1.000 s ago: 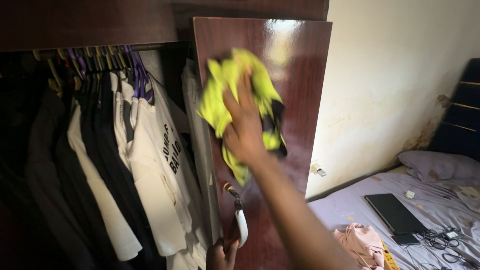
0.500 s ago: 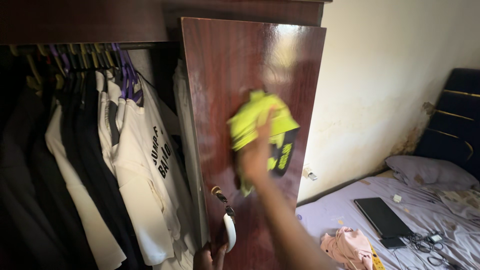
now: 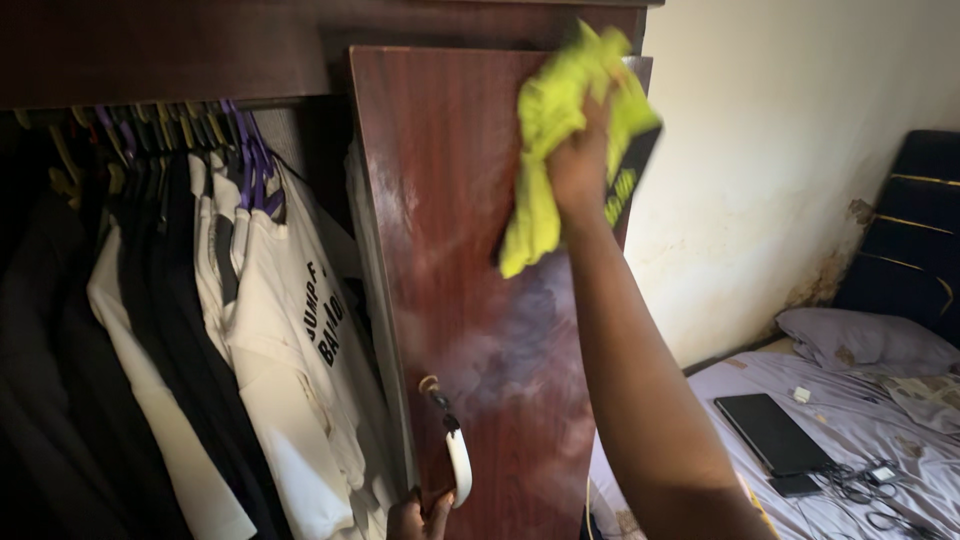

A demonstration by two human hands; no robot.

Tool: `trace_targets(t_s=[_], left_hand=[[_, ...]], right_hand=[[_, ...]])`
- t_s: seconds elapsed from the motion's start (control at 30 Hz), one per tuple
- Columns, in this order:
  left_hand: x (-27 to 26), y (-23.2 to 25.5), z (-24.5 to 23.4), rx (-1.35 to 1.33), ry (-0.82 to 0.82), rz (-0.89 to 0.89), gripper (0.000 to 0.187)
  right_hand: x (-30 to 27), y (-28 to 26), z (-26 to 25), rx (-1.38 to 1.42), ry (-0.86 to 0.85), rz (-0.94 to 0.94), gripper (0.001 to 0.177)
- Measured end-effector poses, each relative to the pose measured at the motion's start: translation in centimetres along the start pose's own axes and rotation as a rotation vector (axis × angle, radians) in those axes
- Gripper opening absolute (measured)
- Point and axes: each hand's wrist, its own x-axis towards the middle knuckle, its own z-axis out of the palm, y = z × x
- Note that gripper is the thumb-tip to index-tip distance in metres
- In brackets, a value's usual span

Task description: The person wipes the exterior of a wooden wardrobe door with a yellow cloth. They open the door to reveal hanging clothes and continue wiping the door surface and handle area.

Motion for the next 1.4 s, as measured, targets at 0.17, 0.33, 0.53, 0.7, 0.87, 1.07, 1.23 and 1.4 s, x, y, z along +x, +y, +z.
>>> trace_targets(t_s=[0.17,0.33,0.53,0.7,0.87,1.07,1.23,1.4], left_hand=[[-0.8,0.6,0.4,0.034,0.053,0.056,0.034],[-0.2,-0.4,0.4,0.015,-0.037,-0.104,0.032],[0.4,-1.4,1.3,-0.008,0.061,0.053,0.032],[-1.1,1.3,0.5,-0.023,0.013,-0.053,0.032],[-1.8,3.8,-0.2,0.057,0.098,-0.010,0.038],[-1.2,3.6,-0.5,0.116,0.050,-0.102,0.039],[-0.6,1.9,-0.2,0.015,-0.027,-0.136,0.032],[-1.8,2.9,-0.1,-0.045,0.048,-0.051,0.033]], right_hand=[[-12.6,-1.6,0.2,-0.329,0.108,0.200,0.084],[-12.8,-9.9,5.2,-0.341,-0.143,-0.311,0.090],[1.7,-0.6,1.7,-0.428,-0.053,-0.234,0.084],[-3.8,4.9,-3.5,-0.226,0.187,0.322,0.084],[-19.9,-5.9,4.1,0.252,0.258,0.510,0.088],[-11.3,-11.6,6.9,-0.288,-0.191,-0.340,0.078],[2.3,-1.0,3.4,-0.457,0.020,-0.305,0.080],[-1.9,6.8,-4.2,-0.155,0.205,0.297,0.066]])
